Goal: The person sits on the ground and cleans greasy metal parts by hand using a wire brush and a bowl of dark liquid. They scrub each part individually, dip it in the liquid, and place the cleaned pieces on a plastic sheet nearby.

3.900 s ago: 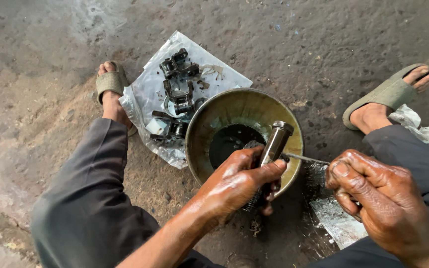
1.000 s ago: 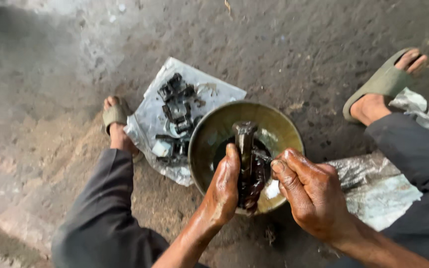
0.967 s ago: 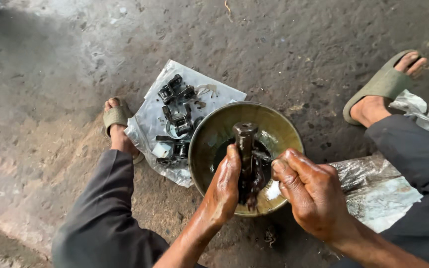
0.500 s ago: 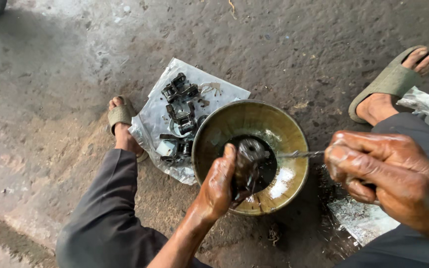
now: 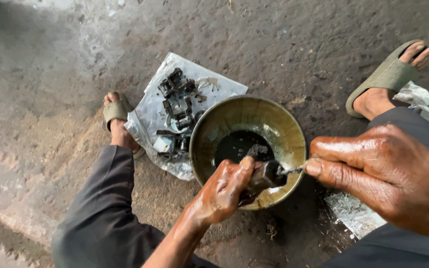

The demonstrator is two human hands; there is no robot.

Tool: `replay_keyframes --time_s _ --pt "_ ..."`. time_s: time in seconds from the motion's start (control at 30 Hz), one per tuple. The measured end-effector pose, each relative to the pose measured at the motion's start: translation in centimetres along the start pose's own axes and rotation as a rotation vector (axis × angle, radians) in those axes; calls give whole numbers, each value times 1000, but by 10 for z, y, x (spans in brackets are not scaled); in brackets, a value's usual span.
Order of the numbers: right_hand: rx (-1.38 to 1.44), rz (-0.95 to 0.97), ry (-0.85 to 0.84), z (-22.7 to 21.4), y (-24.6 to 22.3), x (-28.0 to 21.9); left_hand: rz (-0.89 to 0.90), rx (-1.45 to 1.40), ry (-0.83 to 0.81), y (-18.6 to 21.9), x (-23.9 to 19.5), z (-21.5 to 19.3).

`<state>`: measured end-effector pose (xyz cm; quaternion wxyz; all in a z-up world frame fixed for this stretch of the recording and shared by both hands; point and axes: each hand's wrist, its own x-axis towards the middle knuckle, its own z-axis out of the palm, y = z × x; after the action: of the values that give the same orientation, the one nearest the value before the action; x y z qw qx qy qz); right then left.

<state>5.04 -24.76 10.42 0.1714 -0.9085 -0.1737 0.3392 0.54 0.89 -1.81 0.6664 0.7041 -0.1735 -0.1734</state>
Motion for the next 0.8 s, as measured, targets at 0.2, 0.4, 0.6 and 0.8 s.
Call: replay_keyframes --time_s 0.2,0.4,0.6,0.8 --pt "-547 -911 423 22 39 1 -14 147 -92 12 2 3" --pt "-353 -1072 447 15 38 28 -192 253 -100 18 5 3" --pt "518 -21 -461 9 19 39 -180 336 -122 30 2 5" --pt "695 370 -455 6 5 32 -308 416 -155 22 9 11"
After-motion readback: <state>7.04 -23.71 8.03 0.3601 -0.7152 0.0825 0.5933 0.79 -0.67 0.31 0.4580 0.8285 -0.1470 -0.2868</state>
